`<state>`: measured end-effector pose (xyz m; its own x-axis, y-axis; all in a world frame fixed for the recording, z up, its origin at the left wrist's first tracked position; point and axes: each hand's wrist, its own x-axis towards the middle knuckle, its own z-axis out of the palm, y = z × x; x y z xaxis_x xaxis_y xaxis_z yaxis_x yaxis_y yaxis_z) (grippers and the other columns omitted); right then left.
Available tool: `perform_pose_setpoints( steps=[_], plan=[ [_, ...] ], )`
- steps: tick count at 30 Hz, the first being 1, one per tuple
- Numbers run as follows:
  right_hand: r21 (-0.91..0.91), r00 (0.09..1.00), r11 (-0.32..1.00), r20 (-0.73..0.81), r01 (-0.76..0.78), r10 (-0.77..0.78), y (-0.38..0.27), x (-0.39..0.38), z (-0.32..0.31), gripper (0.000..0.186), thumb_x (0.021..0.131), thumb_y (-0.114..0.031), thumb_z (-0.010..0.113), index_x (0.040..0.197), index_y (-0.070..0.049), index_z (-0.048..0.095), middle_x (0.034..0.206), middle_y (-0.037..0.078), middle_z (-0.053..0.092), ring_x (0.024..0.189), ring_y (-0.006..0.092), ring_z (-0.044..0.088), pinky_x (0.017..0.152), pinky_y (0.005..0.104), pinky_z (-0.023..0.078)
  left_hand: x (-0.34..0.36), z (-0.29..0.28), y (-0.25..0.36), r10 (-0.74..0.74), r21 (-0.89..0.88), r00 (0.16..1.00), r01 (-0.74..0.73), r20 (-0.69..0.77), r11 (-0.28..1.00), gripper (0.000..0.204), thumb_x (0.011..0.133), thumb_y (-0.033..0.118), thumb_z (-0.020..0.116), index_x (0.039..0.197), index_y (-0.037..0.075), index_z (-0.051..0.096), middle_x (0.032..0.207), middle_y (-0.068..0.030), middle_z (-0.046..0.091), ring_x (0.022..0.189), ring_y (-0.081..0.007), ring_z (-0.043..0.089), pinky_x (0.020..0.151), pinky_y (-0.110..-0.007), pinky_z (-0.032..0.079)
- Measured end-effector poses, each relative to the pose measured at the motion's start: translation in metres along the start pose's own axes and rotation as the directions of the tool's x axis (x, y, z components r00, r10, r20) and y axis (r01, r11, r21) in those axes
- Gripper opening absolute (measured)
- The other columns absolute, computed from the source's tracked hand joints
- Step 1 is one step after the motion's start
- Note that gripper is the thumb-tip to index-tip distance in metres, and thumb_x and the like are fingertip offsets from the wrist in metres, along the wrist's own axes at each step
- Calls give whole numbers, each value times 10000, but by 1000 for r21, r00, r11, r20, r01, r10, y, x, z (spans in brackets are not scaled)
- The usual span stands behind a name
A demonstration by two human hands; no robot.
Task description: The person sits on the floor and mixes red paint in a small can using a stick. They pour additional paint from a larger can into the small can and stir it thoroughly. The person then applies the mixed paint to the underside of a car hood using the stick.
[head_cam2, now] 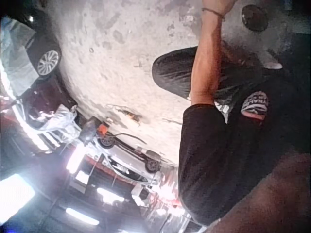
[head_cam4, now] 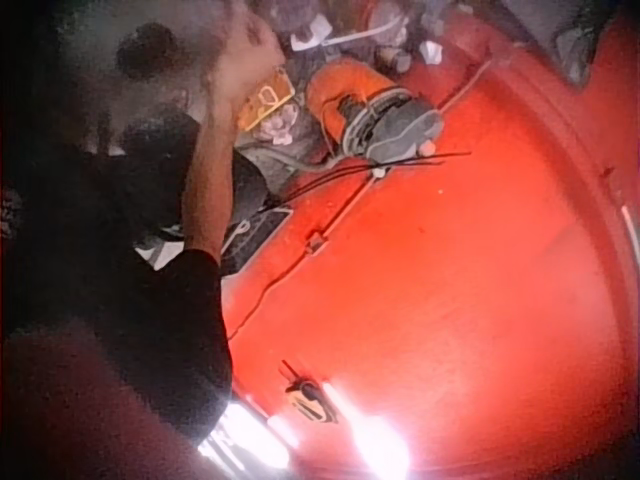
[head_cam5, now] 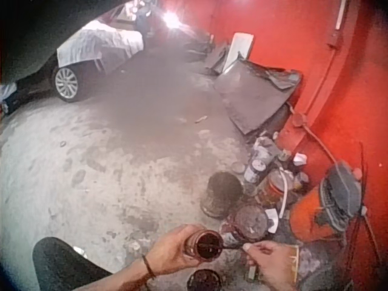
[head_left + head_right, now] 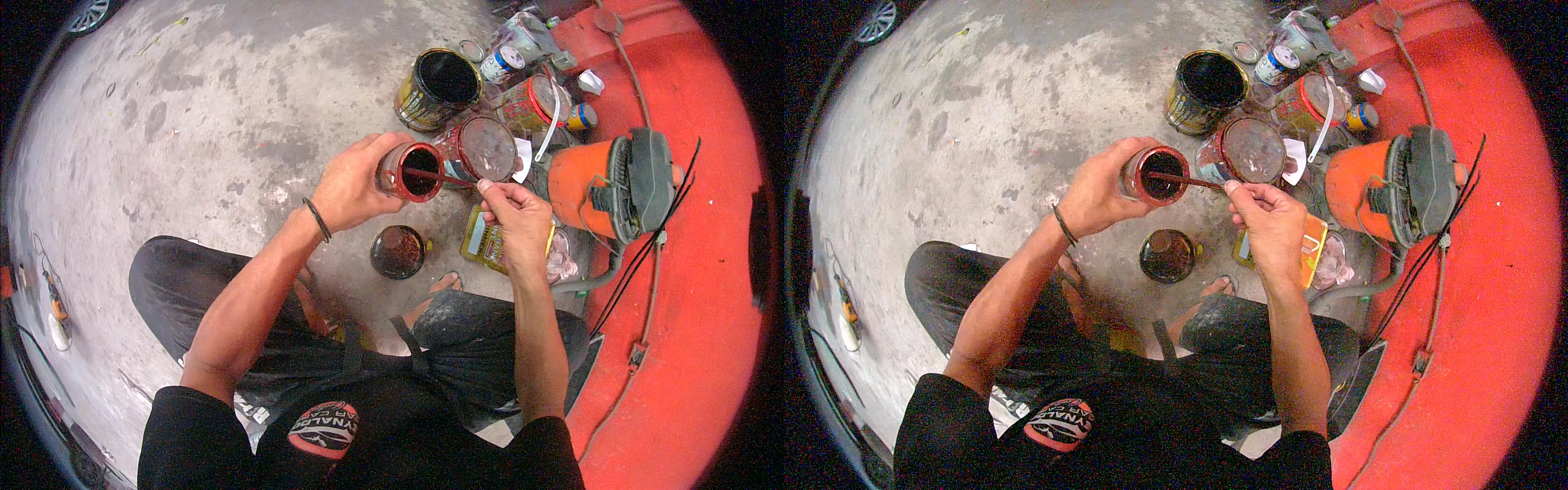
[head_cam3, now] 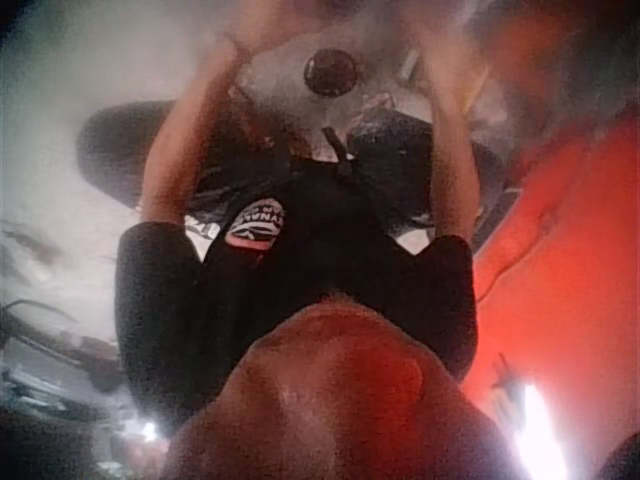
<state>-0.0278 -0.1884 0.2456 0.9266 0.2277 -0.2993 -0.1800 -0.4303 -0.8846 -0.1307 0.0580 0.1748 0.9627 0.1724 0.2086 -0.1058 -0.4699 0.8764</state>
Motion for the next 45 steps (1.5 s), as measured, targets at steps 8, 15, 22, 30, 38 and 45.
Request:
perform_pose_setpoints(
  steps=[8, 15, 22, 30, 38, 45],
  plan=[
    [-54, 998, 997, -44, 52, -55, 4, 2, -13, 267, 960, -241, 856, 1005, 18, 808, 821, 36, 762, 683, 69, 670, 633, 223, 536, 2, -5, -3, -18, -23, 1000, 17, -1, 1000, 713, 706, 190, 876, 1373, 146, 626, 1224, -168, 711, 1168, -396, 681, 1018, -473, 552],
    [-46, 997, 998, -57, 41, -43, 8, 4, -27, 283, 958, -245, 859, 1004, 29, 804, 802, 43, 757, 669, 74, 663, 629, 223, 524, 2, -6, -8, -4, 3, 1000, 4, -24, 1000, 713, 700, 189, 881, 1368, 149, 635, 1224, -149, 721, 1173, -384, 684, 1021, -470, 553],
    [136, 995, 985, -26, 103, -100, -2, -1, -37, 249, 968, -209, 857, 1053, 20, 810, 847, 58, 773, 706, 89, 684, 665, 237, 552, 1, -7, -8, -83, -93, 995, 89, 61, 992, 719, 708, 186, 890, 1378, 139, 634, 1220, -142, 735, 1174, -336, 699, 1032, -430, 546],
    [74, 989, 986, -9, 147, -146, 4, -5, -27, 248, 1000, -226, 828, 1112, -5, 823, 913, 64, 802, 807, 94, 727, 764, 245, 581, 2, 2, 6, -140, -451, 971, 214, 192, 867, 844, 726, 238, 990, 1458, 63, 608, 1339, -50, 695, 1266, -184, 639, 1117, -365, 495],
    [-40, 988, 987, -11, 155, -156, 1, -17, -23, 210, 990, -198, 836, 1063, -1, 828, 835, 40, 773, 725, 76, 674, 685, 230, 538, 0, 4, -4, -124, -479, 982, 178, 144, 860, 792, 744, 179, 984, 1431, 66, 608, 1336, -29, 690, 1251, -160, 635, 1128, -363, 487],
    [65, 992, 991, 41, 118, -121, -3, -18, -22, 204, 992, -188, 836, 1049, 7, 819, 822, 29, 758, 691, 64, 648, 644, 218, 510, -4, 6, -9, -153, -431, 977, 202, 146, 880, 825, 736, 175, 990, 1449, 68, 588, 1336, -28, 685, 1249, -158, 637, 1134, -360, 484]
  ],
)
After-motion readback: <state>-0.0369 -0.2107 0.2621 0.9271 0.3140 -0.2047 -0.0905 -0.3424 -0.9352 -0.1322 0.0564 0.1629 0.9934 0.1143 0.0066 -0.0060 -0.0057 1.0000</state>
